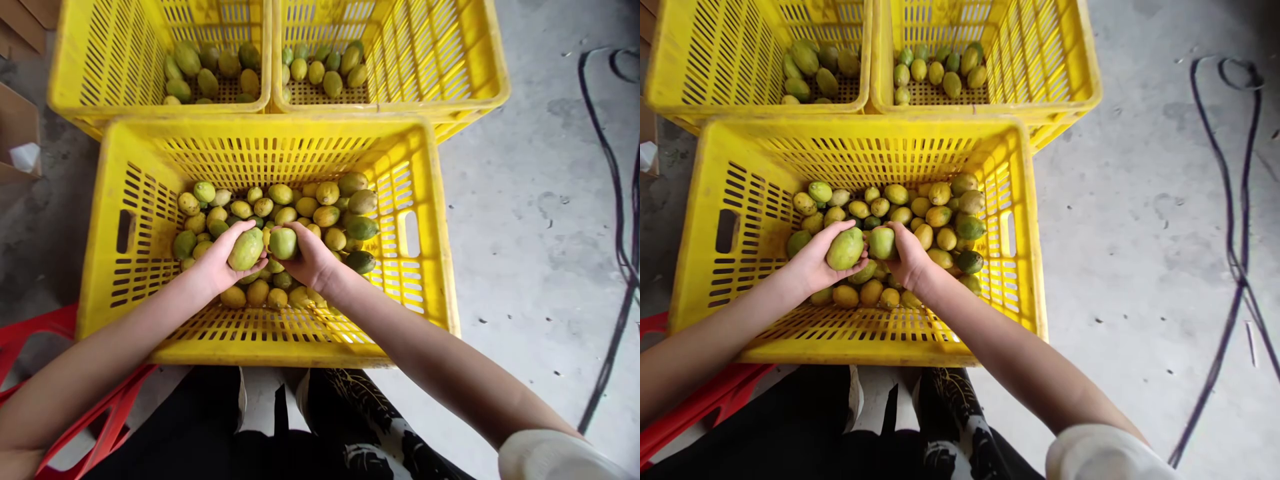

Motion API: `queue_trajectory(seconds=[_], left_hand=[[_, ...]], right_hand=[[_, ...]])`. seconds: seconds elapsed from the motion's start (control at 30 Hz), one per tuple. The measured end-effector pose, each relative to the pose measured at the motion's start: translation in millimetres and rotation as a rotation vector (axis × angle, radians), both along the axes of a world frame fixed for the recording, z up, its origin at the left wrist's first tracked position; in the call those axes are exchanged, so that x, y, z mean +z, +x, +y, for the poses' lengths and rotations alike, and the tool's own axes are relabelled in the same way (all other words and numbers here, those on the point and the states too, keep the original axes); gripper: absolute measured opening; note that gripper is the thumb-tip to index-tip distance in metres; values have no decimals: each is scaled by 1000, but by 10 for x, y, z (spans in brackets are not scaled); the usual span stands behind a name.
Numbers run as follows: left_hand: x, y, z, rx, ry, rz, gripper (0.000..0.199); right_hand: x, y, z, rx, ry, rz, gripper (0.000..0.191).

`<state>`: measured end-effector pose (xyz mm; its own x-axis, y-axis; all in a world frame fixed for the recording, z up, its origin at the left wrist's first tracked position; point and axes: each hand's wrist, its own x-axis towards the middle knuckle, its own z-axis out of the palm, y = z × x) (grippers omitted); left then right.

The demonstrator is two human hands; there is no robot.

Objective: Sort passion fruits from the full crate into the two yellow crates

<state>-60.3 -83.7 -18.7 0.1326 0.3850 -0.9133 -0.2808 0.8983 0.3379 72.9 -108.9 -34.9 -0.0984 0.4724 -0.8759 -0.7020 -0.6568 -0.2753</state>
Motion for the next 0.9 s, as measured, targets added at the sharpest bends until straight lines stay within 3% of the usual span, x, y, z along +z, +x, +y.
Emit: queue_trajectory(seconds=[0.27,0.43,0.67,0.9], left_hand=[[-13,-15,25,15,-67,-62,20],[10,0,35,10,-112,-88,20],[3,11,11,9,7,23,16],[-19,-13,-4,-62,25,-95,13]], right_hand=[[8,-2,20,-42,-48,53,31],[-10,22,9,-8,-24,38,24],[-50,9,-13,-110,16,-64,14],[-49,58,-19,-76,-37,100,21]])
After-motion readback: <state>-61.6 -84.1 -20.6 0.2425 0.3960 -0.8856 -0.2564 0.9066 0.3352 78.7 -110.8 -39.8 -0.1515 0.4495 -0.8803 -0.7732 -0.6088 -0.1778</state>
